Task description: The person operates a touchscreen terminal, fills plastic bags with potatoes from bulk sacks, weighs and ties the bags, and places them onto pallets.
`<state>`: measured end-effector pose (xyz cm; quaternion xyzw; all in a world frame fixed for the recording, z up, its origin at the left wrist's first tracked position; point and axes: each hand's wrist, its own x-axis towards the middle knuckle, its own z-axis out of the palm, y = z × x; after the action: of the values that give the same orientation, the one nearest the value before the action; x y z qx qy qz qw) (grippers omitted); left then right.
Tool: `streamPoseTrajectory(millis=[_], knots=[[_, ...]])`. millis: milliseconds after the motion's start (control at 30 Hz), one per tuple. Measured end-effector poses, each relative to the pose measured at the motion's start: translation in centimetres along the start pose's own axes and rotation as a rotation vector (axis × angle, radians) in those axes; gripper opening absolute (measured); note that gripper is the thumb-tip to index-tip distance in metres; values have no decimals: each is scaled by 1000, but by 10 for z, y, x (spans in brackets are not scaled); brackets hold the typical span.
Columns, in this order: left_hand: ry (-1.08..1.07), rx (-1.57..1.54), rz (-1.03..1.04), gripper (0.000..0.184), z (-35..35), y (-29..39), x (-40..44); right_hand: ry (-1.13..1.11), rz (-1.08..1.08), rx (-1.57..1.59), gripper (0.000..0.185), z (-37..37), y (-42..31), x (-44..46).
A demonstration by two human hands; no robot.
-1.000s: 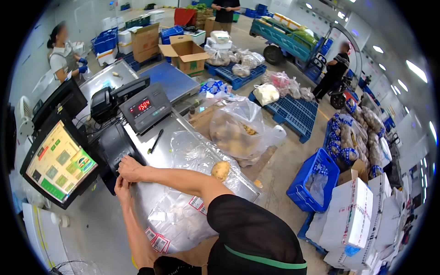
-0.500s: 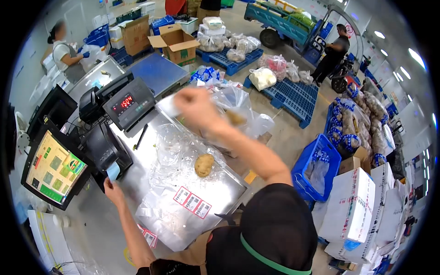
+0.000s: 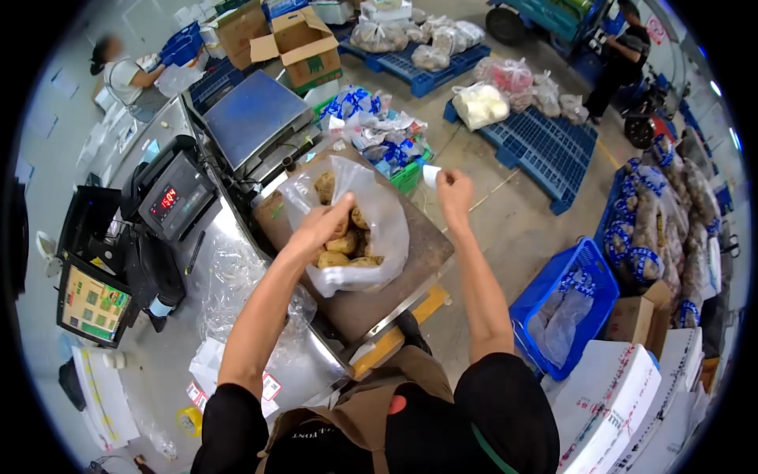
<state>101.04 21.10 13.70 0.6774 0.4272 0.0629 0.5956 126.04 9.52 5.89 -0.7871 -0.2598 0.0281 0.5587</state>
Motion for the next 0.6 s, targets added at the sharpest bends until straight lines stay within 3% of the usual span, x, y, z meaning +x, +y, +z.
streamPoseTrajectory(millis=[100,200,300,333,367,433,500,533,567,600], knots=[[-6,470,-142,67,39,35,32,-92,11,-7,20,14,36,5],[186,617,-207,47,61,-24,91,-129,15,-42,18,22,37,12],[400,148,-149,26,46,-79,123,-172,22,-36,17,25,37,30],[330,291,-239,25,26,-85,128,-170,-18,-30,16,27,39,37],[448,-36,-243,27,18,-82,122,-165,-59,-26,16,29,41,45],[329,-136,-307,52,11,-54,106,-148,-110,-16,15,33,36,54],[112,79,-338,51,34,-11,76,-133,-128,-7,14,39,23,57],[184,287,-207,67,57,-8,70,-138,-152,-12,13,45,19,57],[183,499,-53,60,72,14,48,-147,-177,-19,13,52,18,54],[206,613,-98,54,75,-5,57,-157,-202,-29,13,56,18,51]])
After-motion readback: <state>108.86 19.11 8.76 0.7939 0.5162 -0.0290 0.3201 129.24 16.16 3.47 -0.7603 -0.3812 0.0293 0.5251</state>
